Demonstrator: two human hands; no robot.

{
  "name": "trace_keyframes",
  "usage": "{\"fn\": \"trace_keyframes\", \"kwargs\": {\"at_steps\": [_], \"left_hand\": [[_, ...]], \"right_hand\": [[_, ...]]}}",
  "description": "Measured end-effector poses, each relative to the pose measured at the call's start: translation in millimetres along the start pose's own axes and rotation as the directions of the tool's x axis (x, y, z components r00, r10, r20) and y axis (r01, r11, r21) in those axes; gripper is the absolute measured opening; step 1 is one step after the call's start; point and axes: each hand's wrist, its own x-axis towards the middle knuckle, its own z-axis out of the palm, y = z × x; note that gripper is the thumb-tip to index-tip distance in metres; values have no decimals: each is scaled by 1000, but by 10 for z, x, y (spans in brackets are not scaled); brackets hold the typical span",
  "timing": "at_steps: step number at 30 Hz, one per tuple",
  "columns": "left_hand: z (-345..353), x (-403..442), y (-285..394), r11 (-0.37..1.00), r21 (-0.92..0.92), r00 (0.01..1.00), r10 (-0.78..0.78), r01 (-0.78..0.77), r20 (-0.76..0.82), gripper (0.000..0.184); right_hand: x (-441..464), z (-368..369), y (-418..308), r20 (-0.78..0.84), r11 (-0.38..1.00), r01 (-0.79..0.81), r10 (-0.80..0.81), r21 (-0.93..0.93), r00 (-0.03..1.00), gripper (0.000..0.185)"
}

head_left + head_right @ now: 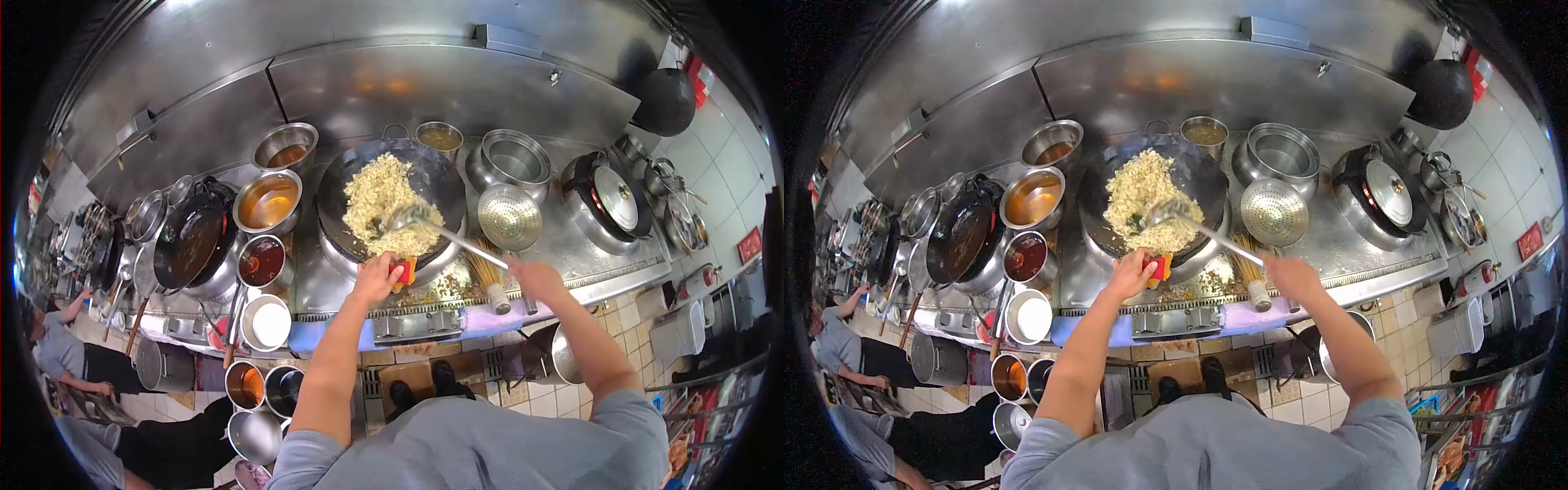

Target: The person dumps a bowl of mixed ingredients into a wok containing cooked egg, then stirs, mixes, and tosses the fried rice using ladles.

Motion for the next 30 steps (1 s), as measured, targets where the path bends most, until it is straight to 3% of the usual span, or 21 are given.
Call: {"fn": "trace_keyframes", "kwargs": {"at_steps": [2, 4, 5, 7, 9, 11, 12, 13, 14, 16, 17, 19, 21, 25, 28, 30], "left_hand": [[40, 41, -118, 996, 45, 994, 76, -80, 77, 36], [-6, 50, -56, 996, 58, 991, 57, -64, 123, 36], [-29, 62, -23, 996, 73, 987, 33, -45, 158, 36], [-87, 75, -73, 990, 84, 982, 95, -109, 162, 36], [-168, 96, -44, 978, 99, 971, 162, -182, 176, 37], [-263, 97, 123, 955, 261, 963, 72, -142, 259, 41], [-122, 53, 185, 956, 254, 963, 80, -147, 259, 41], [74, -2, 250, 969, 185, 984, 145, -162, 103, 41], [148, 23, 268, 974, 123, 978, 201, -192, -59, 42], [107, 155, 282, 970, 134, 980, 199, -201, 27, 42], [123, 178, 309, 969, 146, 978, 186, -199, 97, 42], [246, 130, 282, 973, 178, 989, 136, -145, 62, 42], [18, -93, 652, 989, 131, 992, 55, -69, 111, 43], [-816, -688, 1385, 973, 59, 971, 216, -222, 100, 41], [-714, -324, 1295, 961, 88, 964, 264, -263, -3, 40], [-205, -165, 979, 964, 103, 958, 258, -247, -123, 37]], "right_hand": [[252, -100, -202, -160, 985, -7, 35, 172, 986, 39], [934, 454, -510, -150, 923, -64, 129, 380, 980, 35], [897, 376, -863, -79, 887, -75, 124, 456, 989, 33], [1038, 843, -1198, -83, 915, -3, 40, 403, 996, 33], [592, 963, -1150, -185, 903, 113, -38, 414, 982, 41], [215, 842, -758, 1, 930, 20, -22, 367, 1000, 42], [10, 822, -528, -149, 909, 90, -31, 407, 988, 44], [-113, 745, -387, -303, 886, 175, -42, 428, 952, 46], [-202, 559, -420, -315, 889, 178, -40, 421, 948, 46], [-697, 226, -581, -123, 921, 58, -11, 386, 992, 51], [-903, 53, -597, -107, 923, 49, -8, 383, 994, 51], [-1186, -396, -578, 39, 907, -51, 38, 418, 999, 55], [-1613, -1014, -512, 23, 943, 34, -44, 331, 999, 60], [-1922, -1553, -427, 76, 979, 94, -109, 182, 991, 53], [-1580, -1414, -518, 11, 976, 180, -183, 122, 983, 45], [-1092, -1035, -640, 3, 980, 82, -84, 179, 996, 39]]}}
